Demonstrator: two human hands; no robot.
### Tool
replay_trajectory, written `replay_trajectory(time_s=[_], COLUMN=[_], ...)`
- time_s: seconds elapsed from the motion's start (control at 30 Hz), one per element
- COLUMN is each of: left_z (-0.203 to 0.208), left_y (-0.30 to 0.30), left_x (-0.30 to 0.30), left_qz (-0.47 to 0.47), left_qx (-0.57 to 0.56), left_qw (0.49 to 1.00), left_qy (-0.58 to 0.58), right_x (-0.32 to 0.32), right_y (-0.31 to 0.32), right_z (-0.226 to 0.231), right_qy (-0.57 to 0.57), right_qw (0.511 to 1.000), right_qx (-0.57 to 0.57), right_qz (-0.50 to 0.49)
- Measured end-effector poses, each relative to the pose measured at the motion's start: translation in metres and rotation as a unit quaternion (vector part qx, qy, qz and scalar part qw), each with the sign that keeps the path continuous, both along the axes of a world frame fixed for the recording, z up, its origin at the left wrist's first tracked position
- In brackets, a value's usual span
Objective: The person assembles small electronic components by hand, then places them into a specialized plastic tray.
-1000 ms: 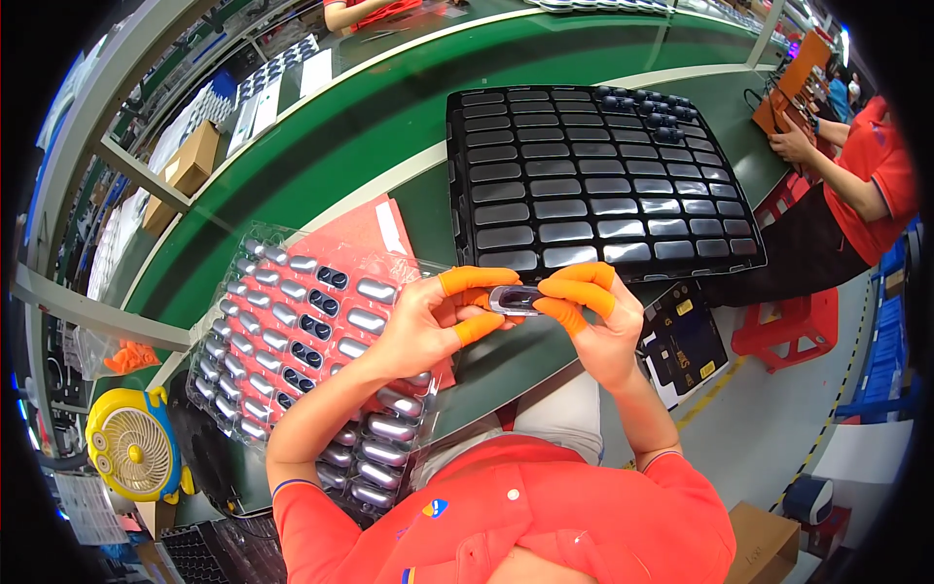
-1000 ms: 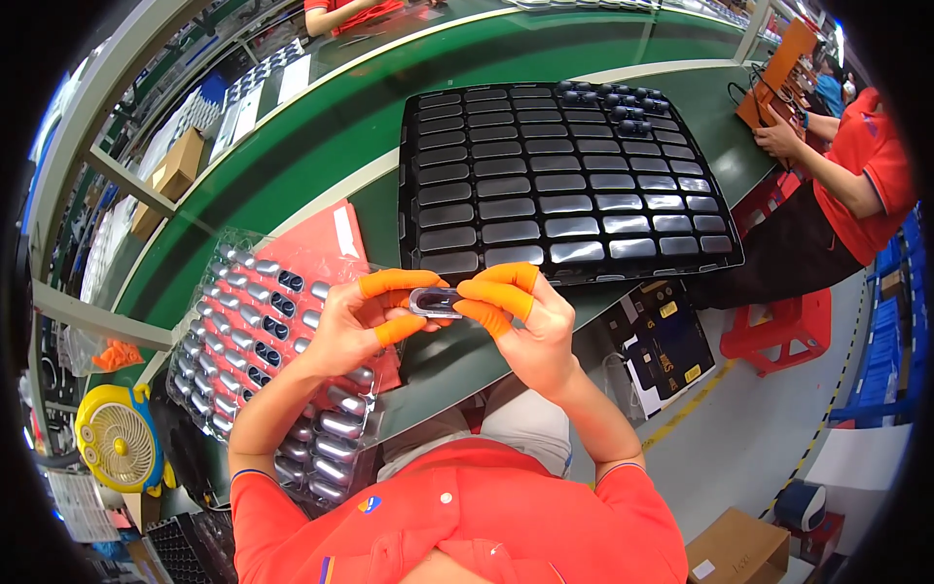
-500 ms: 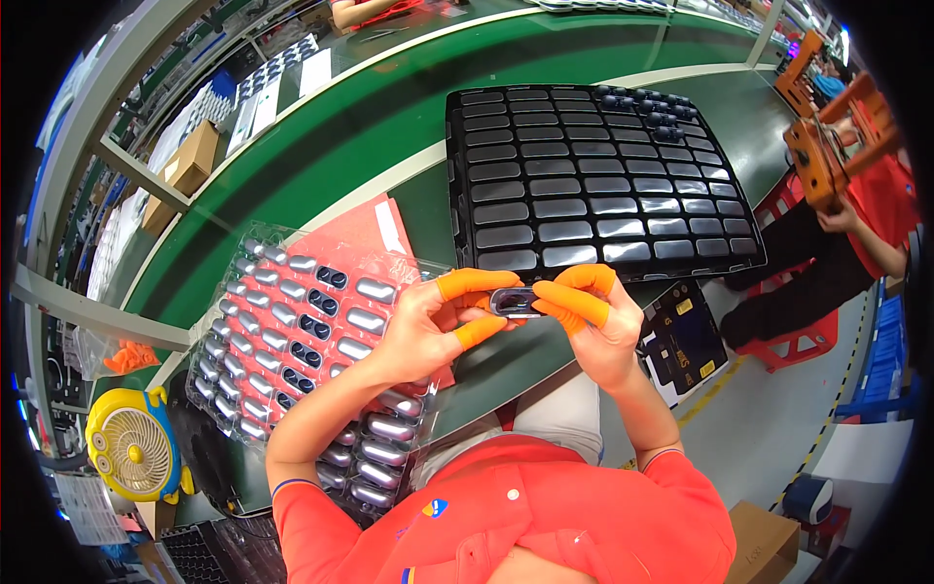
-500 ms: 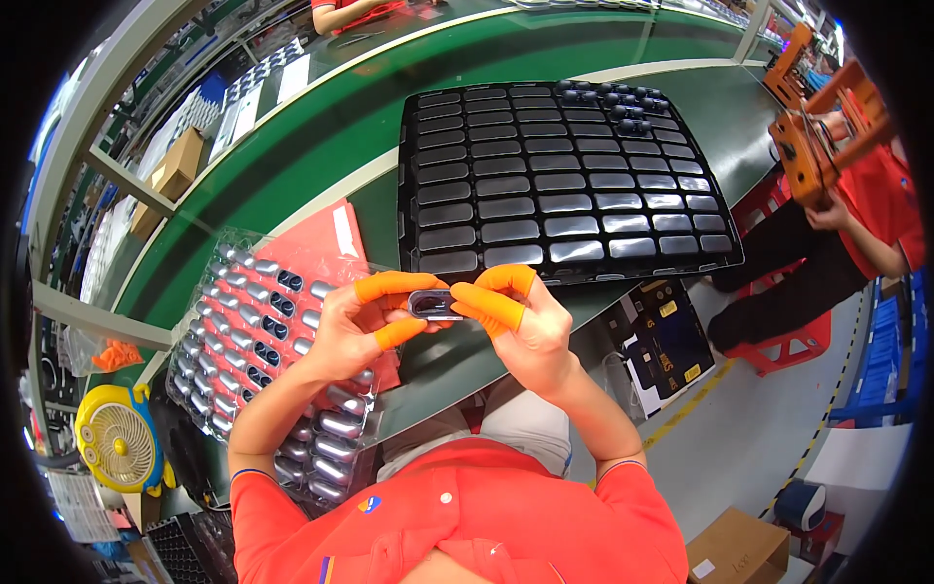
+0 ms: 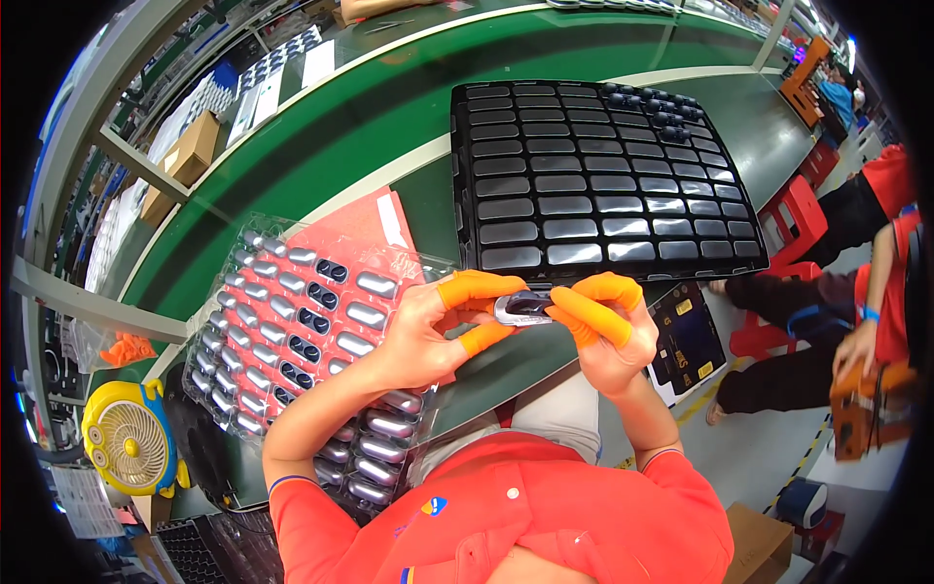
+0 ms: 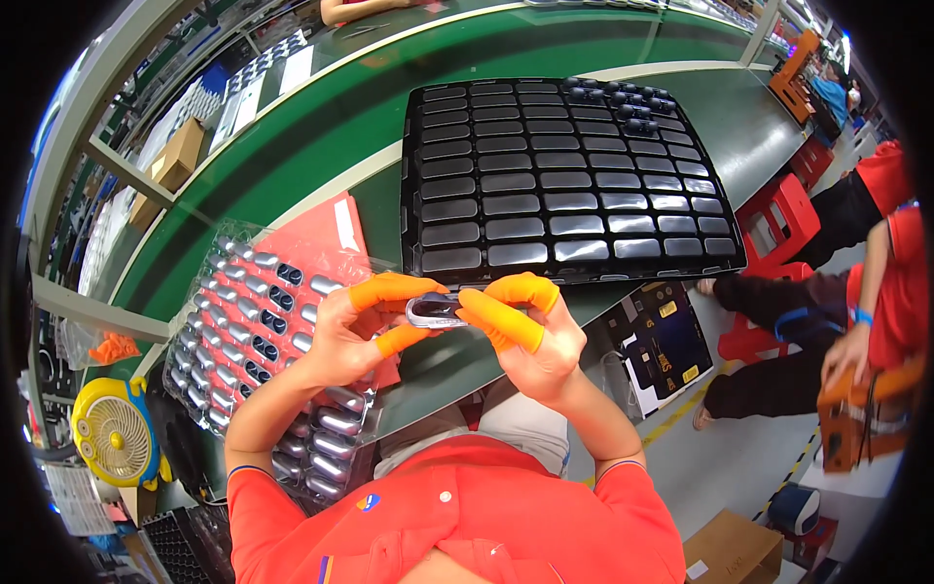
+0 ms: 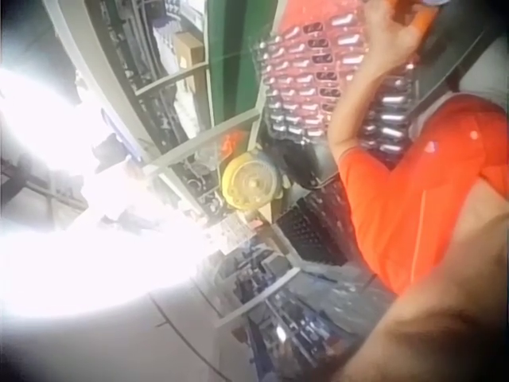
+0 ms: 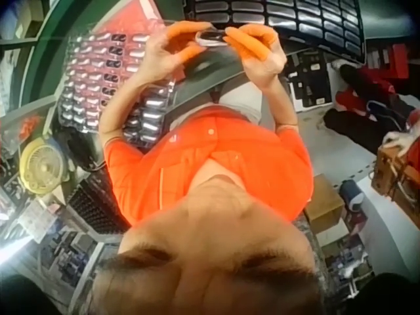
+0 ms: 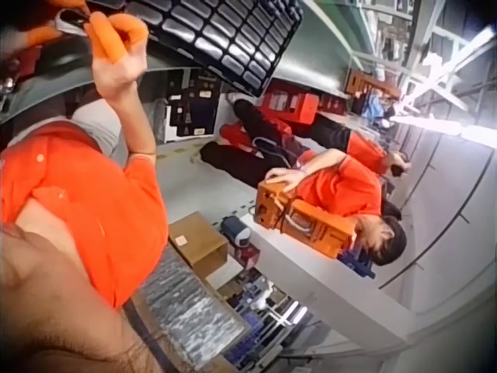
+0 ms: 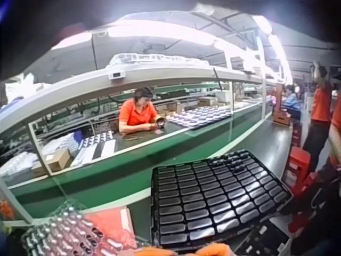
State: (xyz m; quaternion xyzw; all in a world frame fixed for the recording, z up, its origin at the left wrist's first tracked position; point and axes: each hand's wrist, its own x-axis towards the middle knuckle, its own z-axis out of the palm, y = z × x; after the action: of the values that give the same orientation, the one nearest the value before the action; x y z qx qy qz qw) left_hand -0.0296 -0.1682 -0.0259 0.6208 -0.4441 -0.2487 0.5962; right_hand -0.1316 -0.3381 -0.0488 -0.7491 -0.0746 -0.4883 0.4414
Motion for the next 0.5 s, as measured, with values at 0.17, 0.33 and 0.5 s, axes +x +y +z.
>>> replay_trajectory(time_s=[0.17, 0.33, 0.5], left_z=[0.0031, -0.0022, -0.0005], left_y=[-0.0007, -0.002, -0.0013], left_x=[0.0009, -0.0009, -0.0019], left_qz=[0.006, 0.01, 0.015], left_qx=[0.002, -0.021, -0.015], left_qw=[1.0, 0.999, 0.999], left_qy=[0.0, 0.025, 0.03], right_x=[0.0035, 0.0041, 0.0023], right_y=[-0.0078, -0.0076, -0.0064], right_z=[0.0057, 0.0077, 0.0083], right_qy=[0.081, 0.099, 0.105], right_qw=[0.995, 0.993, 0.993], right_qx=[0.033, 0.021, 0.013], right_qz=[0.046, 0.057, 0.055])
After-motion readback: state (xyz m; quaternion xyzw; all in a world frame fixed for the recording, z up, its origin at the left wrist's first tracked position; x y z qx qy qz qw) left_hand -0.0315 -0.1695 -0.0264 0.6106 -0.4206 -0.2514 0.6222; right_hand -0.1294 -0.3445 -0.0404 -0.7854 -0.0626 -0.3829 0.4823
